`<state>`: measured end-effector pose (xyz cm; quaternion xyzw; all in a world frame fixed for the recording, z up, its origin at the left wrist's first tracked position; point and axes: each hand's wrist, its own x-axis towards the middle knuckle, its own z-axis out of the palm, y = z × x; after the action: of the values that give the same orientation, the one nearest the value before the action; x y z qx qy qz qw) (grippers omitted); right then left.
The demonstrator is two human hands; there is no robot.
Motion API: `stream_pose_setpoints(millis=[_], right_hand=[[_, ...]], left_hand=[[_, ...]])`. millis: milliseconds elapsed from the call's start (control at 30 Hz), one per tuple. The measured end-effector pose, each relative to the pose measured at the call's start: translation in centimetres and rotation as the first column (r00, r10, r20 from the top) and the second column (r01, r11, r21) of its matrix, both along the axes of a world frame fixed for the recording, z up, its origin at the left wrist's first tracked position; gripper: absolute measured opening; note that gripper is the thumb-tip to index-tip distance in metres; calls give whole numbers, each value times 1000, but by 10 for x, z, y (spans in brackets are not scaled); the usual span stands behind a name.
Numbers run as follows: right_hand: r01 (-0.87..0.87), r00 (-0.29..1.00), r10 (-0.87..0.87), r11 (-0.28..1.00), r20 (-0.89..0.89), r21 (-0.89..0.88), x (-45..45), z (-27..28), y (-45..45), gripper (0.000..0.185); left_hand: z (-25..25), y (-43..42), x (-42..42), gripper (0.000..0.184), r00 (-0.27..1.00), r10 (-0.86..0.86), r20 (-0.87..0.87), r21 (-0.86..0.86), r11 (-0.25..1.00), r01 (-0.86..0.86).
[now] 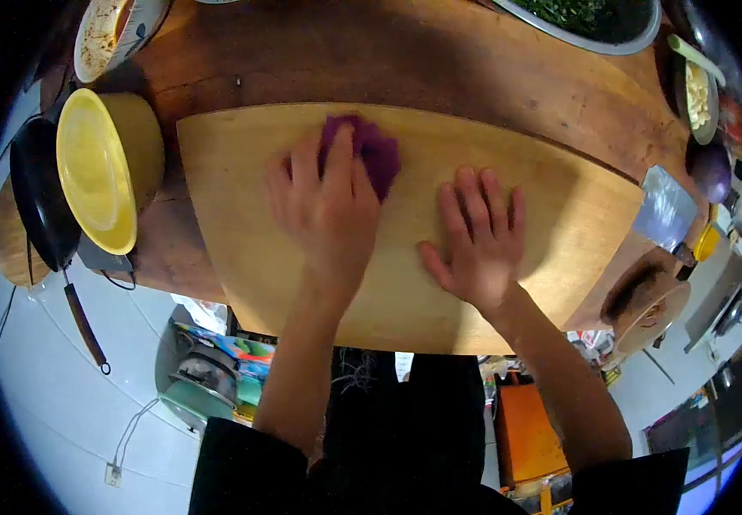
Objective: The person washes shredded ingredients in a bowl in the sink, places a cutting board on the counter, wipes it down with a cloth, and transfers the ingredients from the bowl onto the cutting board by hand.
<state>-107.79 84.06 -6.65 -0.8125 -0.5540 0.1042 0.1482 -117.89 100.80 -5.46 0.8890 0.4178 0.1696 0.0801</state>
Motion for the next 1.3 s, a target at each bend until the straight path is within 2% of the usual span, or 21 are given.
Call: stream_pose_setpoints(millis=[100, 133, 200, 233, 300, 400, 467, 533, 667, 733, 800, 900, 1000, 1100, 1167, 1300], right_hand=[[-55, 998, 55, 998, 5, -33, -16, 0, 2, 68], [-71, 996, 71, 997, 54, -2, -4, -7, 8, 68], [-35, 999, 35, 999, -3, 30, -15, 0, 0, 70], [-34, 998, 35, 999, -56, 16, -27, 10, -5, 70], [-9, 1000, 9, 999, -8, -33, -15, 5, -2, 68], [6, 1000, -6, 1000, 2, 23, -19, -1, 0, 68], [-4, 1000, 4, 1000, -25, -9, -24, 4, -5, 68], [-21, 999, 20, 999, 40, 30, -9, -2, 3, 68], [-6, 999, 5, 999, -37, -37, -25, 9, -13, 67], [-17, 999, 16, 1000, 41, 22, -15, -3, -2, 66], [-56, 998, 57, 998, 41, -12, -12, 1, 0, 73], [-51, 998, 50, 998, 49, 24, -9, -2, 5, 71], [-48, 999, 48, 999, -22, 22, -22, 3, -7, 70], [-64, 996, 62, 998, 57, 26, -3, -8, 3, 69], [-57, 997, 57, 998, 46, 7, -15, -2, -4, 68], [-45, 998, 45, 999, 44, 0, -10, 4, 1, 66]], left_hand=[[5, -3, -23, 29, 1000, 9, 1, -36, 999, -9], [-3, -2, -17, 30, 999, -4, 52, 20, 1000, 3], [-6, -4, -19, 31, 997, -26, 67, 59, 998, 22], [9, -5, -20, 30, 1000, -15, 5, 55, 998, 14], [8, -9, -18, 28, 1000, -10, -7, 54, 998, 10], [-5, 0, -20, 32, 999, -45, -2, 54, 998, 45], [1, -4, -21, 31, 999, -39, 7, 79, 996, 38], [2, -11, -22, 32, 999, -42, 30, 65, 997, 40], [7, -17, -21, 30, 1000, -14, 27, 27, 1000, 13], [2, -3, -13, 30, 999, -32, 43, 37, 999, 31], [0, 0, -17, 30, 998, -58, 18, 30, 998, 58], [1, -4, -19, 28, 999, -47, 2, 134, 990, 46], [12, -3, -22, 27, 997, -59, -53, -8, 998, 59], [-5, 1, -12, 30, 999, -36, 28, 107, 994, 33], [8, 10, -16, 32, 997, -73, -28, -34, 997, 72], [28, -22, -127, 30, 970, -84, -226, -203, 979, 38]])
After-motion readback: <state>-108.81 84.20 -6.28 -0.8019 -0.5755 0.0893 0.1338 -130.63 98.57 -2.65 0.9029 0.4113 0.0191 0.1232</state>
